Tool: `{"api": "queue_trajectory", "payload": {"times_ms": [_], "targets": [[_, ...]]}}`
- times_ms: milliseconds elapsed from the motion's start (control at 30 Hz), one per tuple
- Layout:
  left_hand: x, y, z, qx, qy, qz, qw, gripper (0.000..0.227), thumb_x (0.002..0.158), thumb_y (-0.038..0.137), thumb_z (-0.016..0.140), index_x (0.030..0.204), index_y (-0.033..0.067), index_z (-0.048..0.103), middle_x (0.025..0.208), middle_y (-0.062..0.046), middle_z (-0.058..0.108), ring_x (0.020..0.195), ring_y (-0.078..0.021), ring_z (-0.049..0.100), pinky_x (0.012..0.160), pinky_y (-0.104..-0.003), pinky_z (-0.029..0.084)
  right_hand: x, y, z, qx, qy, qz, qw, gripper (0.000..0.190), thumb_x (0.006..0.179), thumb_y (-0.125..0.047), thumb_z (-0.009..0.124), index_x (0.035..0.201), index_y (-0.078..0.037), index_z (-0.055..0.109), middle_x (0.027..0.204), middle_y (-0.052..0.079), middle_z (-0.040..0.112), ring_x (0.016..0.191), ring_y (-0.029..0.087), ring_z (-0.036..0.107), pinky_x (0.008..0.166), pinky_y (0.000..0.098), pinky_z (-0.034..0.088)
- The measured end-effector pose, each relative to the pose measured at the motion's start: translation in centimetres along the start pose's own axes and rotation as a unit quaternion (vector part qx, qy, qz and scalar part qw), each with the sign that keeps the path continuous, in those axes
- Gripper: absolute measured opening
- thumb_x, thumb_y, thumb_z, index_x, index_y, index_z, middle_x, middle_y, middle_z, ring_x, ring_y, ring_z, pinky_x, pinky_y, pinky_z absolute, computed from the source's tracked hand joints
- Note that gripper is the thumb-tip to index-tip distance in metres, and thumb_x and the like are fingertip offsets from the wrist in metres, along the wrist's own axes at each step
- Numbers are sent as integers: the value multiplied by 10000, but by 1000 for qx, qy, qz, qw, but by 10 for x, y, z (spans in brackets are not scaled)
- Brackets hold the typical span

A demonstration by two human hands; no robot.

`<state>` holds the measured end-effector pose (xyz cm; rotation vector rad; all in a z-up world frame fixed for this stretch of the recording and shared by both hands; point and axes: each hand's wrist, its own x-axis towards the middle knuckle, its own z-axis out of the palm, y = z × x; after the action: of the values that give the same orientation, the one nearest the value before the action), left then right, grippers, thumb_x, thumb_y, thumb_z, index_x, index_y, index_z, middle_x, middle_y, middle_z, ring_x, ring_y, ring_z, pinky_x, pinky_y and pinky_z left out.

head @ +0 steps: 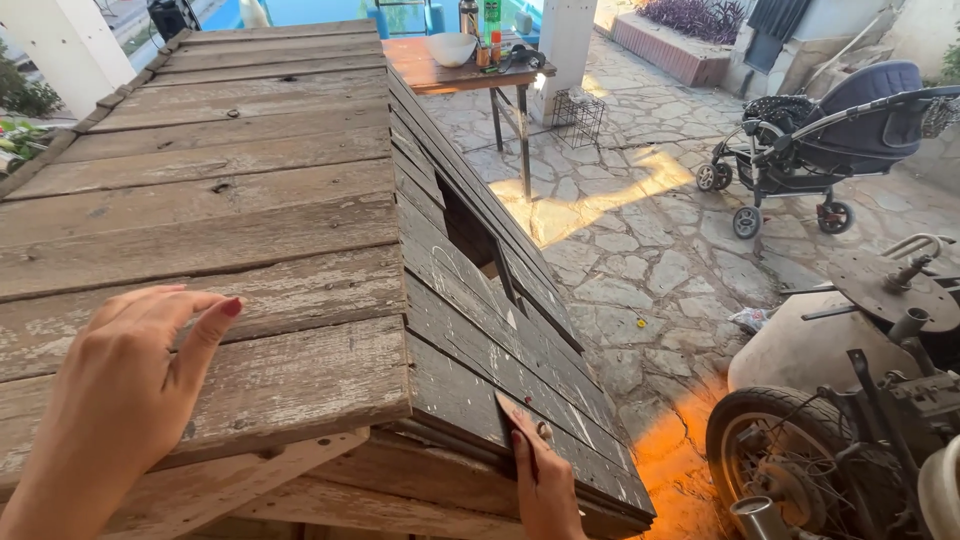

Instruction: The person pours liquid into a pool and then uses sandpaper to sand the exterior of a wooden structure.

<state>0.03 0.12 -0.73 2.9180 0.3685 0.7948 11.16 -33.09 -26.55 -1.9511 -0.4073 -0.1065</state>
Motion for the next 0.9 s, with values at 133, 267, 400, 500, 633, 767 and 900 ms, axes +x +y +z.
{"api": "queue_trajectory", "payload": {"times_ms": [133,267,400,500,633,767,900], "targets": [[0,-2,-3,1,21,17,1000,549,1035,473,435,1194,41,735,1156,-154,754,1267,-353,631,1046,-480,499,6,-14,-3,-3,-25,-65,998,425,1021,-221,470,1387,-63,619,1449,109,622,1393,243,552,1159,363,416],[1,0,-7,3,32,22,999,574,1038,479,440,1188,8,732,1162,-180,749,1230,-364,647,1038,-493,513,9,-26,3,-8,-33,-30,999,458,1033,-264,421,1415,-80,594,1463,78,613,1412,227,527,1175,344,383],[1,2,-8,-5,29,24,999,578,1044,484,426,1171,13,736,1134,-179,754,1213,-362,650,1026,-490,510,8,-37,5,31,-7,-128,991,403,1030,-186,459,1347,-15,640,1423,147,633,1387,272,551,1169,369,419],[0,4,-7,-15,26,14,999,588,1041,496,420,1177,15,730,1144,-185,747,1218,-358,642,1021,-487,509,1,-51,4,41,-9,-142,989,410,1032,-168,459,1382,-10,602,1455,160,601,1414,288,518,1186,386,392],[0,2,-6,-10,32,25,999,612,1047,498,413,1179,-17,716,1151,-197,741,1187,-368,654,1003,-491,518,1,-70,3,36,-6,-194,980,390,1032,-135,466,1368,-5,612,1428,154,633,1380,291,568,1159,392,448],[0,4,-8,-13,38,20,999,569,1057,482,417,1156,19,734,1112,-171,751,1166,-349,655,989,-471,505,2,-75,8,47,-4,-121,992,423,1029,-184,457,1383,-6,606,1458,134,612,1424,259,512,1180,368,393],[0,3,-9,-17,29,13,999,578,1045,510,411,1126,41,738,1102,-151,754,1163,-341,653,985,-473,500,15,-84,8,59,-11,-184,981,386,1020,-130,472,1343,-8,646,1414,140,652,1383,270,563,1155,364,429]]}}
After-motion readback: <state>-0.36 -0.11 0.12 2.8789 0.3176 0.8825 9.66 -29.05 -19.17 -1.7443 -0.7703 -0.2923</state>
